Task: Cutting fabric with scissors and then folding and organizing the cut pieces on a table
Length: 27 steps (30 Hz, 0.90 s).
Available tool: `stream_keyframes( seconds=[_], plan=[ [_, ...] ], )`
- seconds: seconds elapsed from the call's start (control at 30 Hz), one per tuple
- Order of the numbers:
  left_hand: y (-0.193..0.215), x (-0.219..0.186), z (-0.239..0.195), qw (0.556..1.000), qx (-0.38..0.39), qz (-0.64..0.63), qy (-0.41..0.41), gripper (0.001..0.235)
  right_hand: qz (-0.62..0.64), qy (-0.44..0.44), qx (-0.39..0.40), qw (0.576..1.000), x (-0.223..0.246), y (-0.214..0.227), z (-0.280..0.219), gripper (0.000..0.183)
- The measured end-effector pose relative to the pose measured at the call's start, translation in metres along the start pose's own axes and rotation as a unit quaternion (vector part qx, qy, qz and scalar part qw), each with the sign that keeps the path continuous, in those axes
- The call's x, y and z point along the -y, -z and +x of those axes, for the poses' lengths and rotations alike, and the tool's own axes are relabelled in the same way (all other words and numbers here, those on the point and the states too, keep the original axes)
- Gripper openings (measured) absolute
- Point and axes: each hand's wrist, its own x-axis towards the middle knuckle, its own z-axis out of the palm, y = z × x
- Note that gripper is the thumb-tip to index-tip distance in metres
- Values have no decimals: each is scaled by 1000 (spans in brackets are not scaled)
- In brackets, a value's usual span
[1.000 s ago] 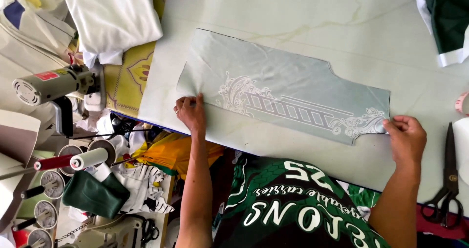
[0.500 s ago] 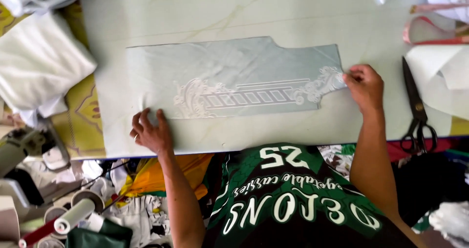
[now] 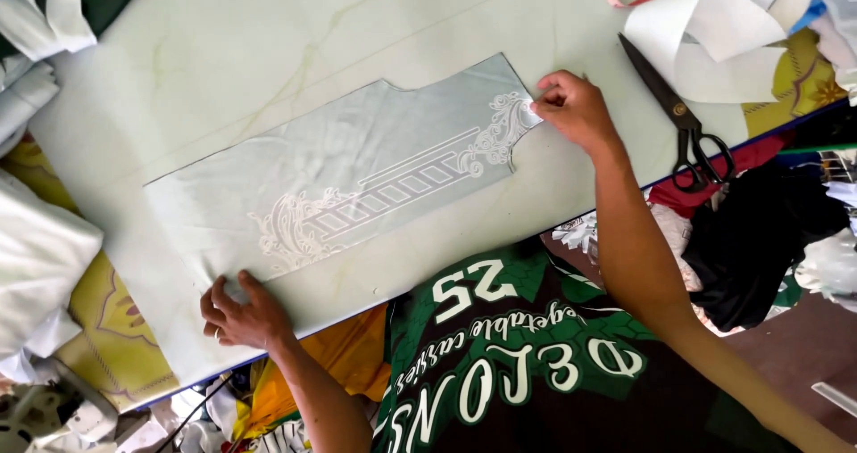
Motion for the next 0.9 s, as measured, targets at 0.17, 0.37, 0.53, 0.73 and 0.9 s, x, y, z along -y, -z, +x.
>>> stream_keyframes(
  seconds=[0.17, 0.37, 0.53, 0.73, 0.9],
  plan=[
    [5, -6, 1, 999, 37, 1, 40, 32, -30, 18, 4, 999, -11, -4, 6, 31],
    [13, -14, 1, 998, 45, 0, 43, 32, -30, 39, -2, 999, -21, -4, 12, 28],
    [11, -13, 0, 998, 48, -6, 43, 33, -90, 208, -81, 971, -29, -25, 12, 31],
    [8, -9, -1, 998, 55, -3, 36, 33, -259, 236, -62, 935, -29, -44, 6, 18],
    [20, -23, 4, 994, 80, -9, 68, 44, -242, 260, -111, 928, -29, -43, 40, 15]
  ],
)
